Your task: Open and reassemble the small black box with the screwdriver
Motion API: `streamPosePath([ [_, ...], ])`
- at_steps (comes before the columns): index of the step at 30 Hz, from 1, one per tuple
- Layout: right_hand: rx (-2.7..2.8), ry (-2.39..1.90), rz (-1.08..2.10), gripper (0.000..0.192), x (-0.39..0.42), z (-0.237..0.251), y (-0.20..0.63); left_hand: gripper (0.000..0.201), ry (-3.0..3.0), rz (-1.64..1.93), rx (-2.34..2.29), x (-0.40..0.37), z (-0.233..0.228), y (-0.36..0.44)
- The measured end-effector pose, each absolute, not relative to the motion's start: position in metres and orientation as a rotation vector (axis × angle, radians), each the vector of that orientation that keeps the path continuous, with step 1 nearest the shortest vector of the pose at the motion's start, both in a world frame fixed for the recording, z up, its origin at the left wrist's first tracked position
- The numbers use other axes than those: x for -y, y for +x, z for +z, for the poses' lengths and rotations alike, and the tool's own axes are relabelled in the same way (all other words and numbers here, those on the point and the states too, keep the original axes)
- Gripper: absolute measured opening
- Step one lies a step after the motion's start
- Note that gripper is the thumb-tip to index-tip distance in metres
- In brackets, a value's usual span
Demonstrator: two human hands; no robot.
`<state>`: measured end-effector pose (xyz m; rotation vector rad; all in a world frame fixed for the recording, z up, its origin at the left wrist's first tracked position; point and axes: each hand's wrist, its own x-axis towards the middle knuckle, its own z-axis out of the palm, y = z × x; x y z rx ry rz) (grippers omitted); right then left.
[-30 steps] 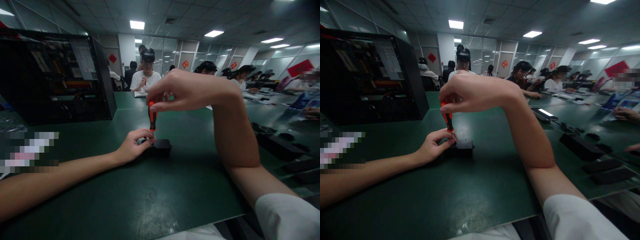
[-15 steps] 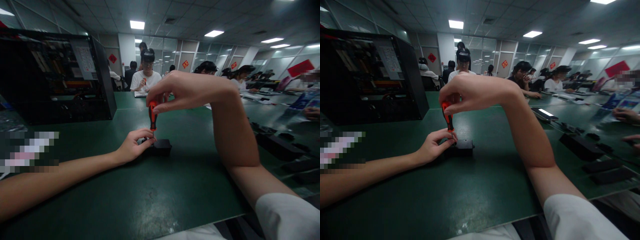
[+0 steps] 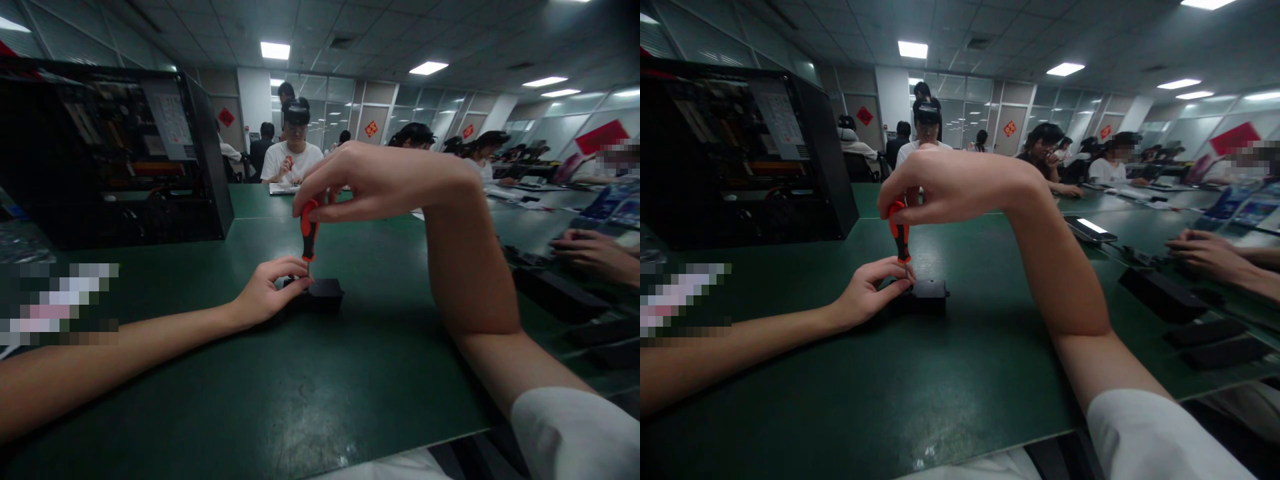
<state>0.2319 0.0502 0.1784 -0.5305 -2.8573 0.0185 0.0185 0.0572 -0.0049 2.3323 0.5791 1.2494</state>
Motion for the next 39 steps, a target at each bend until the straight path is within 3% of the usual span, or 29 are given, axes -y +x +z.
streamPosePath([
  [10,2.911,-0.521,0.028,0.027,-0.058,0.179,0.237,0.011,2.334,1.248,-0.585,-0.056,-0.005,0.018],
  [17,2.972,-0.475,0.21,0.025,-0.062,0.182,0.244,0.012,2.357,1.22,-0.572,-0.056,-0.005,0.019],
  [39,2.981,-0.424,0.151,0.032,-0.07,0.182,0.24,0.017,2.37,1.199,-0.569,-0.055,-0.002,0.018],
])
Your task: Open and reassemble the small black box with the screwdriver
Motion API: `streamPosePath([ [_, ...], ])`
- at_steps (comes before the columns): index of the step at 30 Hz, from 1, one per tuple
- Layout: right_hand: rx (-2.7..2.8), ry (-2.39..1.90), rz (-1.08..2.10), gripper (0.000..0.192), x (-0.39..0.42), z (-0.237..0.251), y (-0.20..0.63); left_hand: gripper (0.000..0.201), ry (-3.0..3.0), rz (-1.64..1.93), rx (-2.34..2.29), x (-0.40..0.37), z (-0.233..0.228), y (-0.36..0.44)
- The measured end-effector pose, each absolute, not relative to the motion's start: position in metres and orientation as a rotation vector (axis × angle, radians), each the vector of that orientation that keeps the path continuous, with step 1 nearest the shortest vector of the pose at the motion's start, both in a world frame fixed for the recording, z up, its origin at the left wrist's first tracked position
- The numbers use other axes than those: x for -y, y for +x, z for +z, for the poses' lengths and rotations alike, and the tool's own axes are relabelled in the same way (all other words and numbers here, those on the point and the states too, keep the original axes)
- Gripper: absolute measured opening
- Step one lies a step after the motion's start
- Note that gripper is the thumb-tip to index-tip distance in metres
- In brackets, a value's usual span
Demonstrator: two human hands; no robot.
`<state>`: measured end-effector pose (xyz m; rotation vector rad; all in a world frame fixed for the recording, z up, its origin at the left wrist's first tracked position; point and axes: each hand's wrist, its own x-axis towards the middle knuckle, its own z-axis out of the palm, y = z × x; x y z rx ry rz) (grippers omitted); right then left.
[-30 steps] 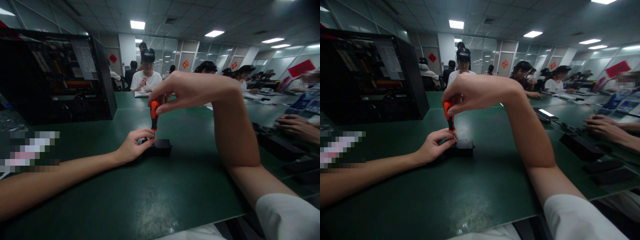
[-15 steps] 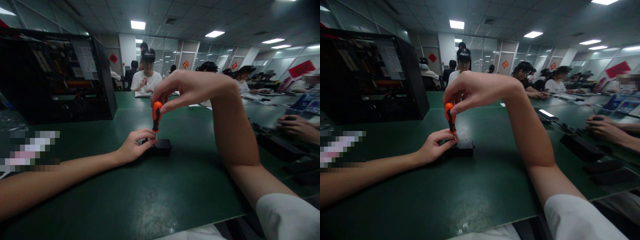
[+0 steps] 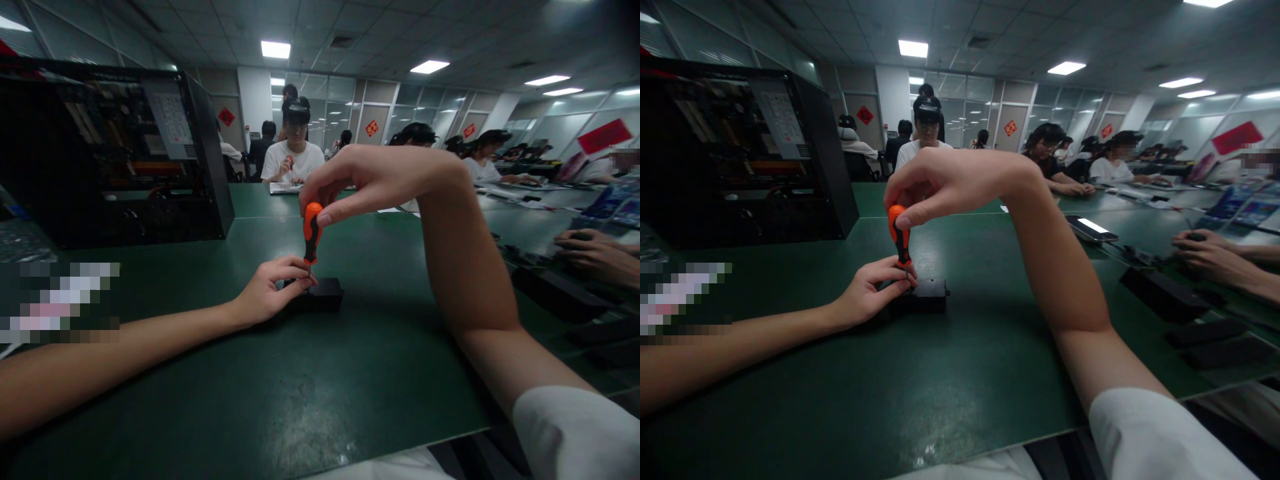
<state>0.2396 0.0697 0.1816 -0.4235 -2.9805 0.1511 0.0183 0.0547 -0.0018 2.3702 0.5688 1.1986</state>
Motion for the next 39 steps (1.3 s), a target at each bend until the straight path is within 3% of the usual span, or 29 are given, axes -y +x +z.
streamPosePath([
  [7,2.952,-0.482,0.021,0.034,-0.062,0.18,0.234,0.016,2.36,1.211,-0.572,-0.056,-0.004,0.019],
  [39,2.905,-0.381,0.148,0.019,-0.043,0.18,0.233,0.014,2.346,1.255,-0.529,-0.058,-0.006,0.018],
])
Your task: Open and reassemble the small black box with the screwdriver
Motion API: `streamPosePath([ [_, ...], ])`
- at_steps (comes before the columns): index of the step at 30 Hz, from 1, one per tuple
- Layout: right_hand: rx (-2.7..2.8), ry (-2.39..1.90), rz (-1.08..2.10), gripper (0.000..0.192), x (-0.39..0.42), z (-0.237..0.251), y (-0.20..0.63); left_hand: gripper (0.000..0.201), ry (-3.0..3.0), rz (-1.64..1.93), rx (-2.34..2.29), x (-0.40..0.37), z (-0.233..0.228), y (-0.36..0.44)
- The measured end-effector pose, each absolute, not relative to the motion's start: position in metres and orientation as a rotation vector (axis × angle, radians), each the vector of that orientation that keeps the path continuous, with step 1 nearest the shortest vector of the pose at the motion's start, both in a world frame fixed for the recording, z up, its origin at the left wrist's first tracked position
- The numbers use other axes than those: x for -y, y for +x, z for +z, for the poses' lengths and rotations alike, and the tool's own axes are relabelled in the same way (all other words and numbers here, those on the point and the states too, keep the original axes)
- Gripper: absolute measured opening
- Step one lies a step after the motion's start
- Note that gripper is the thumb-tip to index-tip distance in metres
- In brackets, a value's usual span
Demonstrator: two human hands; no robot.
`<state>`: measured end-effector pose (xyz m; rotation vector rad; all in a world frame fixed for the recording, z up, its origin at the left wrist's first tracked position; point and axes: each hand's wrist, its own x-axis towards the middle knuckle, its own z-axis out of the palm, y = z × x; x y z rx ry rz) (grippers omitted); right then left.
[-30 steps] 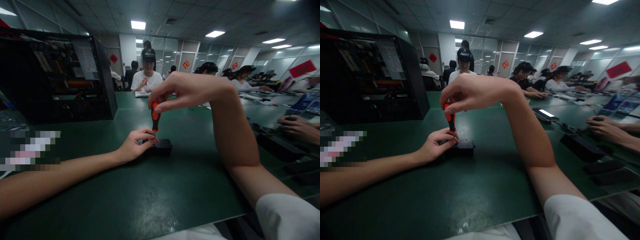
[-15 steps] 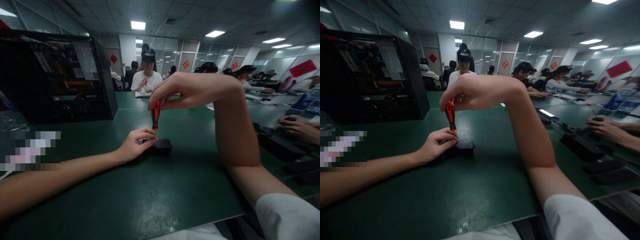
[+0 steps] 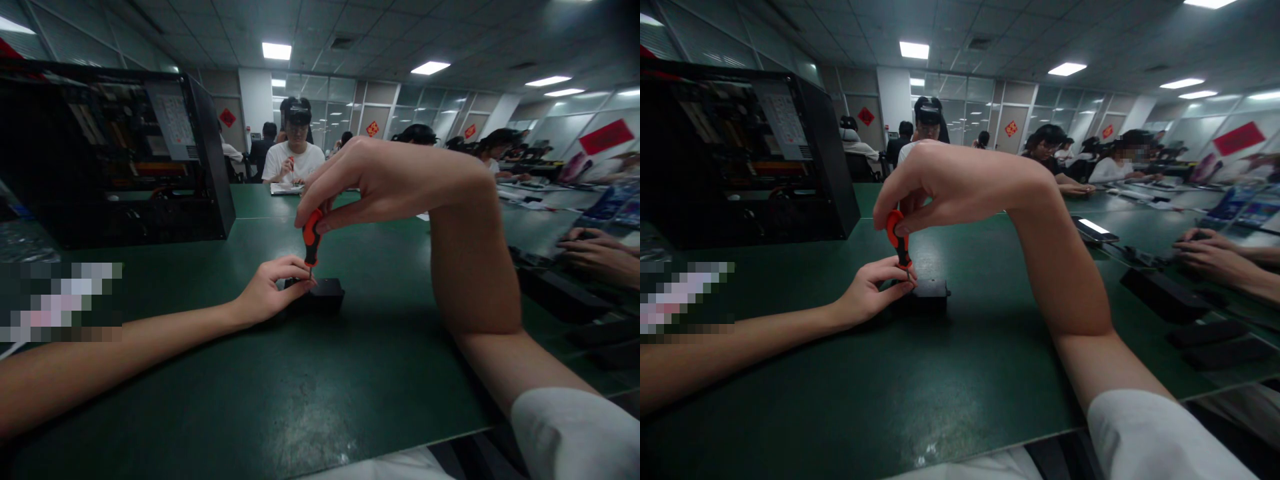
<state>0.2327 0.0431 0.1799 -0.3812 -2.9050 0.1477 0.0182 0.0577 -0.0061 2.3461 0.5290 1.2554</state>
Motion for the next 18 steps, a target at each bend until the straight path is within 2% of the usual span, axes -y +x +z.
streamPosePath([
  [18,2.858,-0.37,0.095,0.019,-0.0471,0.1813,0.2364,0.013,2.363,1.245,-0.534,-0.0582,-0.0057,0.0179],
])
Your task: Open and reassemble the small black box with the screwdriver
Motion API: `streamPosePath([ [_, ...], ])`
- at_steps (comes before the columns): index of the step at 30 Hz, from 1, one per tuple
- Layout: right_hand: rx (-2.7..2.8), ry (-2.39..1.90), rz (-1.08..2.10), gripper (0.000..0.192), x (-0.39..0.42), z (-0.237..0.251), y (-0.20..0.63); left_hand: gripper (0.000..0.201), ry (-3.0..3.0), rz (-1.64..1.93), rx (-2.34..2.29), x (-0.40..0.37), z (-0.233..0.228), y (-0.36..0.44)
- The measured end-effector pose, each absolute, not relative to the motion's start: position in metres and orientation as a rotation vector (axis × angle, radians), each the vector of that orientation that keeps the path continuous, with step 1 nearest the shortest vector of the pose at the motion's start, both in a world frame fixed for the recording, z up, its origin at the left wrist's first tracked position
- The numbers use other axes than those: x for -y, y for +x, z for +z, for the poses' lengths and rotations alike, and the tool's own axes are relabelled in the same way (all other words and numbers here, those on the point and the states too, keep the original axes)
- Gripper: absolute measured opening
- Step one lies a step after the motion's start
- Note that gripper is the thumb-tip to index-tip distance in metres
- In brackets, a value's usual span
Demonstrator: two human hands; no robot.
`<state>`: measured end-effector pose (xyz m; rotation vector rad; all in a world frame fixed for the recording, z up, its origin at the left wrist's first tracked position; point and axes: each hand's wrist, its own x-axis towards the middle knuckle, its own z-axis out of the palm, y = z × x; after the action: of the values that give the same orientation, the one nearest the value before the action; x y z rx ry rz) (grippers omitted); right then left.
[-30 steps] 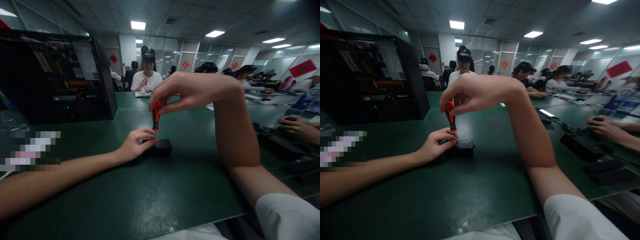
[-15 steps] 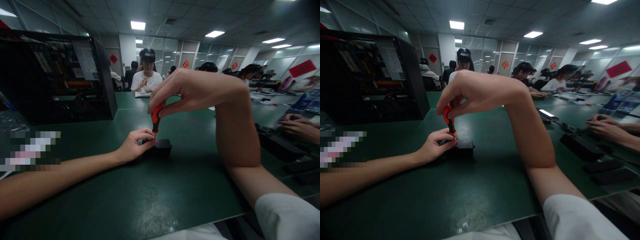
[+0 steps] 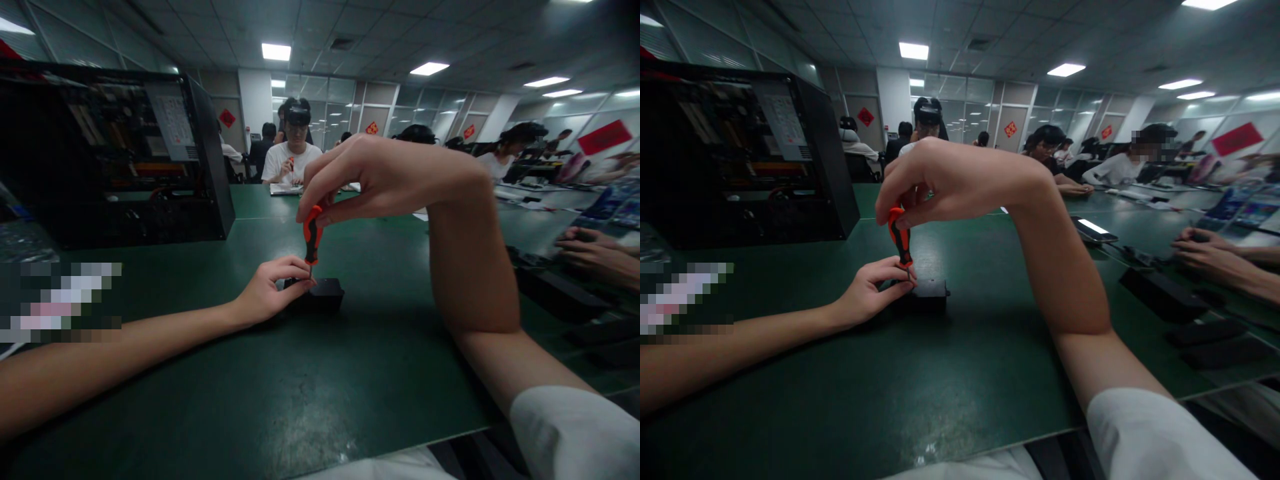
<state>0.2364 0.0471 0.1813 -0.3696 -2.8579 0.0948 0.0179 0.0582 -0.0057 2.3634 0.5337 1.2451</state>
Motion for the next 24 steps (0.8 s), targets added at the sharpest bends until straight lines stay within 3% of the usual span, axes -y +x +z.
streamPosePath([
  [24,2.864,-0.442,0.063,0.025,-0.0461,0.1762,0.2299,0.013,2.301,1.255,-0.589,-0.0573,-0.0058,0.0192],
])
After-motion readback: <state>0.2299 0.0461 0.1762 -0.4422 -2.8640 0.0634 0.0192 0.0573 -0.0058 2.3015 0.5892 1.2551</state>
